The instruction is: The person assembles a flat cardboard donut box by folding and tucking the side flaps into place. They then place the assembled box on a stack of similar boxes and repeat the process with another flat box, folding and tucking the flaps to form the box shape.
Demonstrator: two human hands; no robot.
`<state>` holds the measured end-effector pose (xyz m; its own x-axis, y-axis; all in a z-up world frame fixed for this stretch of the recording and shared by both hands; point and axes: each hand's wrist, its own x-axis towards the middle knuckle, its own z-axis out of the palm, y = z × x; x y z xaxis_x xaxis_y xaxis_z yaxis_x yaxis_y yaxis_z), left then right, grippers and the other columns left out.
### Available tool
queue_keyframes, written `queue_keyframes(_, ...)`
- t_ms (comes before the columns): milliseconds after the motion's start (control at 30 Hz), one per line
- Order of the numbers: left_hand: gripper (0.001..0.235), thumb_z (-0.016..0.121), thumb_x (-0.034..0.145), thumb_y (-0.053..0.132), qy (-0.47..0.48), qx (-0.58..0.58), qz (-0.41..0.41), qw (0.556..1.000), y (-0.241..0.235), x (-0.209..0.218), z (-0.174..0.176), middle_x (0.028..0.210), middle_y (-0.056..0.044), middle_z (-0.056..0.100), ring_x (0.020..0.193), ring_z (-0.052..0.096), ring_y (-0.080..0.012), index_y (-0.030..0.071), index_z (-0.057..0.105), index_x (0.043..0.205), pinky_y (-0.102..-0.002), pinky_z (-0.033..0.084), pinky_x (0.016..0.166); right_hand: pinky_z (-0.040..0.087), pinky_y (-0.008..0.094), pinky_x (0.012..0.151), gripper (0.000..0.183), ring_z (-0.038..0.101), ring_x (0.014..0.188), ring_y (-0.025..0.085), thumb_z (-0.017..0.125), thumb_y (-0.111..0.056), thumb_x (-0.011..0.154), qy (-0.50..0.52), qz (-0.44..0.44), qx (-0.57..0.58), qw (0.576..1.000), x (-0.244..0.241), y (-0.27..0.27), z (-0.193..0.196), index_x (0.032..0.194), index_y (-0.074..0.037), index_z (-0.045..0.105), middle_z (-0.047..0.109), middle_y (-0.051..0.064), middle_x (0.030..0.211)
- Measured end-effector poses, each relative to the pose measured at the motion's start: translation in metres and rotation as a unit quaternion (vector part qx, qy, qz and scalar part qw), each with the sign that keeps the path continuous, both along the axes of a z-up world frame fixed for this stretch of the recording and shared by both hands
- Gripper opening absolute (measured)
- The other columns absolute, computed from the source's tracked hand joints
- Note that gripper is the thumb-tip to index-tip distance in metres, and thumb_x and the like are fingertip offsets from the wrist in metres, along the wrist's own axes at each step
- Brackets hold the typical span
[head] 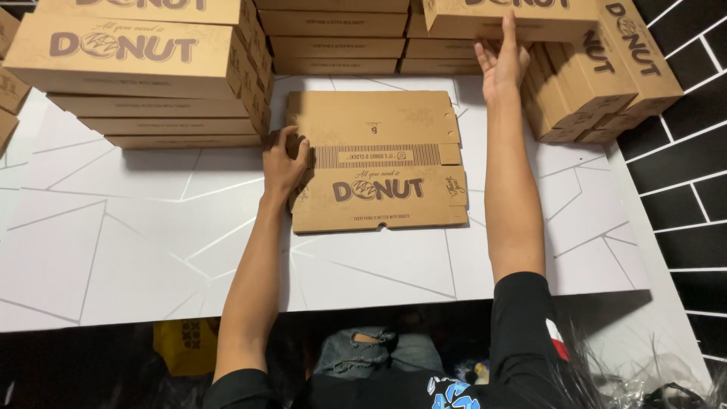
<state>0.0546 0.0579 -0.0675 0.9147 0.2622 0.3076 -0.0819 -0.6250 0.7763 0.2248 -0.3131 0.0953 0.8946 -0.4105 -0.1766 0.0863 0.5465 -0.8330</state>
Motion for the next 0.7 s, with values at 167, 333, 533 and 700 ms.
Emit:
queue_keyframes(167,0.032,0.061,0.096,0.035,-0.007,0.002,0.012,1.000,-0.001,0.006,-0.009,0.105,-0.008,0.078,0.097,0.074,-0.0268,0.019,0.062,0.123,-0.040,0.056,0.085,0.072,0.032,0.073,0.092,0.074,0.094,0.027,0.087,-0.043,0.052,0.009,0.026,-0.028,0.999,0.032,0.007,-0.016,0.124,-0.003,0.046,0.057,0.014,0.135)
queue_keyframes(333,0.027,0.063,0.095,0.031,-0.049,0.031,0.017,0.998,0.002,0.006,-0.010,0.109,-0.007,0.073,0.095,0.071,-0.0283,0.016,0.064,0.119,-0.041,0.055,0.082,0.073,0.034,0.071,0.128,0.077,0.079,0.030,0.084,-0.027,0.066,0.020,0.032,-0.033,0.999,0.052,0.013,-0.014,0.159,-0.006,0.000,0.056,0.026,0.117)
queue_keyframes(533,0.029,0.062,0.096,0.032,-0.043,0.022,0.023,0.999,0.002,0.007,-0.012,0.108,-0.006,0.075,0.095,0.072,-0.0267,0.016,0.065,0.120,-0.040,0.056,0.082,0.073,0.029,0.073,0.131,0.077,0.075,0.023,0.079,-0.025,0.074,0.062,0.013,-0.106,0.992,0.047,0.023,0.011,0.161,-0.015,-0.019,0.073,0.024,0.111)
queue_keyframes(700,0.027,0.062,0.097,0.031,-0.049,0.024,0.022,0.998,0.001,0.007,-0.011,0.108,-0.007,0.074,0.094,0.072,-0.0272,0.015,0.065,0.119,-0.040,0.056,0.082,0.074,0.032,0.071,0.128,0.074,0.068,0.022,0.080,-0.025,0.077,0.067,0.018,-0.117,0.991,0.065,0.021,0.001,0.161,-0.018,-0.017,0.066,0.013,0.088)
